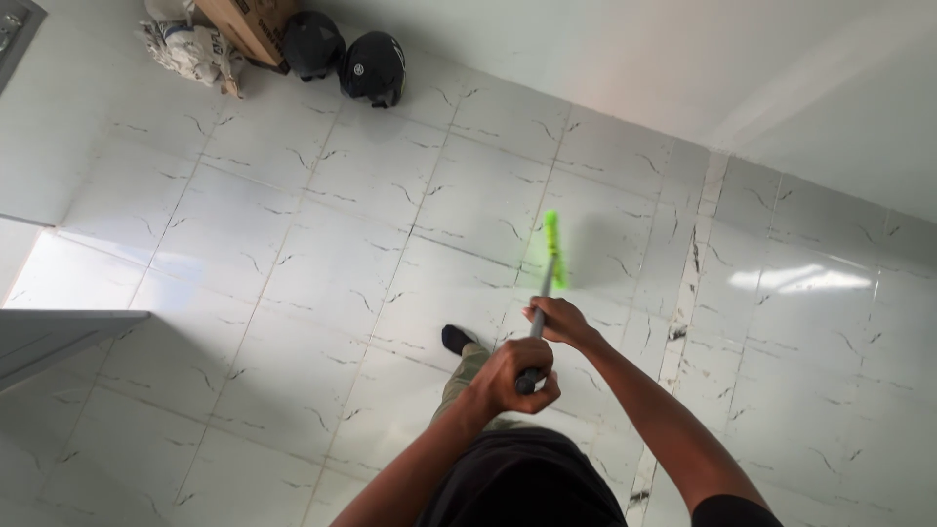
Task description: Sweeping a tiled floor using a broom.
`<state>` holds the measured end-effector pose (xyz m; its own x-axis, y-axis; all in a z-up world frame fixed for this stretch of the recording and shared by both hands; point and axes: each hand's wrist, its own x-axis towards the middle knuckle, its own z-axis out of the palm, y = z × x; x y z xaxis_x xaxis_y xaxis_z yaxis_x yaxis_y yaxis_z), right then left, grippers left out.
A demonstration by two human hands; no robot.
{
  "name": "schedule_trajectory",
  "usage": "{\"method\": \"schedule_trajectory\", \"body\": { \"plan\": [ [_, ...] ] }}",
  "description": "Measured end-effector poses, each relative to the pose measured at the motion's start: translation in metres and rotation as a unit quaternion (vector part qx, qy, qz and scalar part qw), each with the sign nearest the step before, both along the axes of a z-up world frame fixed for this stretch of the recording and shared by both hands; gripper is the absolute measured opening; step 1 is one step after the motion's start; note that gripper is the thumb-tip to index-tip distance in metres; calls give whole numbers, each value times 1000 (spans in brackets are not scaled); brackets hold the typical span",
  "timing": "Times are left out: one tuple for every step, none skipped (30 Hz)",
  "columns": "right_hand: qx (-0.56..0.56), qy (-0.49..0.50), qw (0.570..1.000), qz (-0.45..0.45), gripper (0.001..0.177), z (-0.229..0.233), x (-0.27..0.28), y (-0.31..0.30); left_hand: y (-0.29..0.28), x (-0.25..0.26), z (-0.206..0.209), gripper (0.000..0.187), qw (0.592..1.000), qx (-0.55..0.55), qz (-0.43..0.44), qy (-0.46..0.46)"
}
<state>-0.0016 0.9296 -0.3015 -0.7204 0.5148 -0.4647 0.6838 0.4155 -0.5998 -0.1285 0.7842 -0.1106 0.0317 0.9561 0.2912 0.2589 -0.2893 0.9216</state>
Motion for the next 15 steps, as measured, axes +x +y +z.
{"method": "schedule_trajectory", "body": {
  "plan": [
    [3,0,1000,1,35,-7,4,12,7,0,-8,23,1000,3,1,0],
    [0,-21,1000,-2,35,-15,9,18,9,2,-15,23,999,-20,8,-28],
    [-3,-42,999,-5,35,-23,14,25,13,3,-23,24,997,-44,15,-56],
    [-3,-44,999,-3,35,-34,12,32,20,2,-26,24,997,-44,18,-57],
    [-5,-44,999,-8,34,-44,10,38,28,1,-30,24,998,-35,19,-58],
    [-7,-45,999,-14,34,-55,10,44,35,1,-34,24,998,-26,21,-60],
    [-8,-47,999,-11,34,-59,2,43,42,1,-37,24,997,-27,23,-61],
    [-29,-30,999,-33,35,-64,-5,44,49,1,-41,25,998,-35,23,-40],
    [-50,-14,997,-55,35,-68,-12,45,56,2,-44,27,999,-43,23,-19],
    [-49,-15,997,-51,35,-58,-25,38,64,-1,-44,27,999,-42,27,-20],
    [-69,33,995,-67,33,-48,-38,32,71,-4,-43,33,998,-45,43,5],
    [-89,79,990,-80,30,-38,-49,26,79,-5,-43,39,997,-48,62,29],
    [-87,77,990,-75,30,-34,-55,23,85,-10,-37,39,996,-46,67,27],
    [-117,138,980,-87,30,-31,-65,17,89,-20,-31,37,995,-55,63,46],
    [-146,199,964,-99,38,-28,-76,11,94,-29,-25,35,994,-65,58,65]
  ]
}}
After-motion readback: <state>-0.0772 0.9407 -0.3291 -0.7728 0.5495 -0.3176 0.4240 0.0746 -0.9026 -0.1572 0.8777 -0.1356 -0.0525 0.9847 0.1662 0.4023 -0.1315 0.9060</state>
